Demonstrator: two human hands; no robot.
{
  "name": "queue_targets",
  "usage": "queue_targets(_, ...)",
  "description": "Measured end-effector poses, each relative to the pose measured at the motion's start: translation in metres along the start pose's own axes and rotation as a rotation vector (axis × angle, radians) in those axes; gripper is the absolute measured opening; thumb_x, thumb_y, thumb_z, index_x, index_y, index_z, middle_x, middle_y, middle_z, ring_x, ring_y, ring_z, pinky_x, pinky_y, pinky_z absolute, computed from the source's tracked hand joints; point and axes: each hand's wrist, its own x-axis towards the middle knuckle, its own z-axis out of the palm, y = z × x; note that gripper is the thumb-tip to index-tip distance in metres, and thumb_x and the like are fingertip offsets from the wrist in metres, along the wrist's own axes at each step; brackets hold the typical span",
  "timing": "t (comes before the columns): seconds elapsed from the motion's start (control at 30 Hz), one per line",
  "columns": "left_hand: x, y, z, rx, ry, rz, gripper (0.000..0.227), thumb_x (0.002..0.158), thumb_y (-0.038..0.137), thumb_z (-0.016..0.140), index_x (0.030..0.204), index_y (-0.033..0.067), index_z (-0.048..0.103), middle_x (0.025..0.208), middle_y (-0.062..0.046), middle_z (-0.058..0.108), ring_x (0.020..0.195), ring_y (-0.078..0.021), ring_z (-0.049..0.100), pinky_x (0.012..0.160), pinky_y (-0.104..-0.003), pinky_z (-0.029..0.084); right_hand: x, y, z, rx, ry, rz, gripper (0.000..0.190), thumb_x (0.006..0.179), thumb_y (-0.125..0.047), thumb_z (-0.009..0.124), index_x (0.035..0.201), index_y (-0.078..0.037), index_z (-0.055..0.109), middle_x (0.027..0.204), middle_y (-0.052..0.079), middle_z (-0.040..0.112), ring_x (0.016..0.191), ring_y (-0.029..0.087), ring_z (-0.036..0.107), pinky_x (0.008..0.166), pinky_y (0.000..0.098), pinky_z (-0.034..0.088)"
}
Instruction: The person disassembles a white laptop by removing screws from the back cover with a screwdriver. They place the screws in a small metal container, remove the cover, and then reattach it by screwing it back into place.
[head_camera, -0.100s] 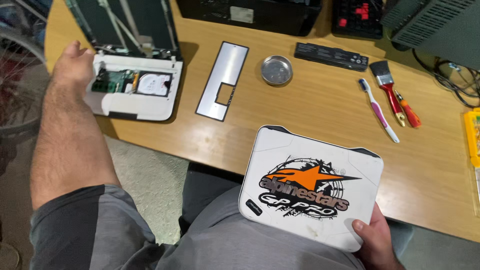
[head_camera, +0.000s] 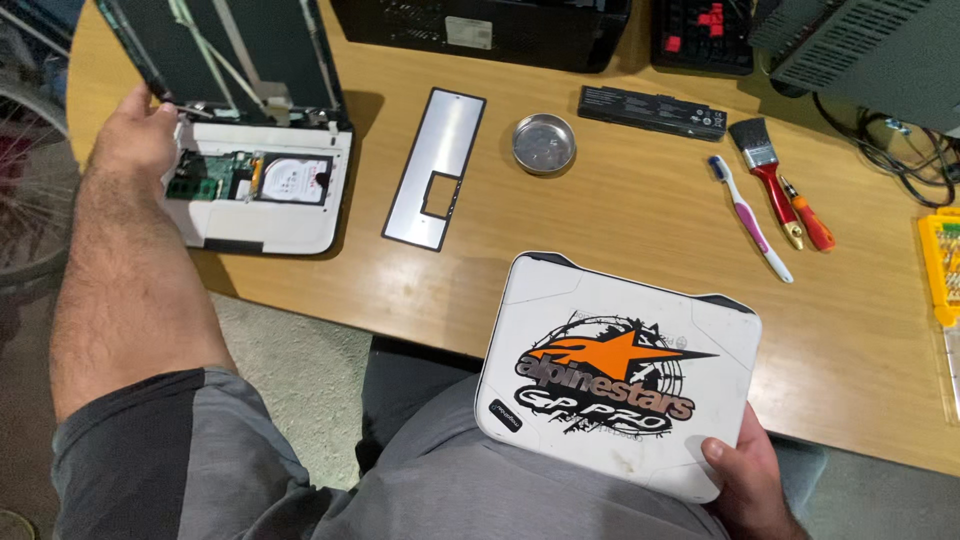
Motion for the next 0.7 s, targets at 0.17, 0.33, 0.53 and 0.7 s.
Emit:
queue_targets(0.17,-0.025,0.029,-0.009,-0.011,-0.039,-0.133,0.034,0.11,0.036,0.049,0.14,0.0246,0.061,0.137,-0.001,0.063,0.126,-0.0247,0.056,0.101,-0.046,0.041,0.008,0.003,-0.004,-0.084,0.107,0.043,0.09,0.067,-0.016,0.065,0.152,0.005,0.045,0.125,0.036,0.065,0.1,0.048,0.064,0.075,0.0559,0.051)
queue_targets(0.33,0.057,-0.095,0.005,-0.421,-0.023,0.12,0.023,0.113,0.027,0.053,0.129,0.0308,0.068,0.114,0.017,0.07,0.098,0.0017,0.062,0.083,-0.023,0.053,0.013,-0.004,0.009,-0.095,0.094,0.063,0.092,0.065,-0.017,0.064,0.152,0.005,0.045,0.126,0.036,0.064,0.101,0.049,0.063,0.075,0.0572,0.05)
queue_targets(0.53,0.021,-0.159,-0.021,-0.756,0.001,0.207,0.002,0.117,0.025,0.056,0.116,0.0257,0.058,0.114,0.009,0.067,0.097,-0.0027,0.064,0.086,-0.021,0.056,0.02,-0.013,0.033,-0.104,-0.091,-0.037,0.086,0.074,-0.025,0.073,0.152,0.004,0.047,0.124,0.028,0.069,0.097,0.04,0.07,0.071,0.0482,0.057)
queue_targets(0.7,-0.004,-0.239,-0.072,-0.63,0.159,0.525,0.021,0.125,0.031,0.046,0.138,0.0144,0.048,0.143,-0.007,0.059,0.129,-0.0163,0.058,0.118,-0.033,0.05,0.031,-0.047,0.14,-0.093,-0.154,-0.034,0.077,0.082,-0.018,0.062,0.155,0.0,0.043,0.135,0.024,0.064,0.109,0.035,0.066,0.084,0.045,0.056)
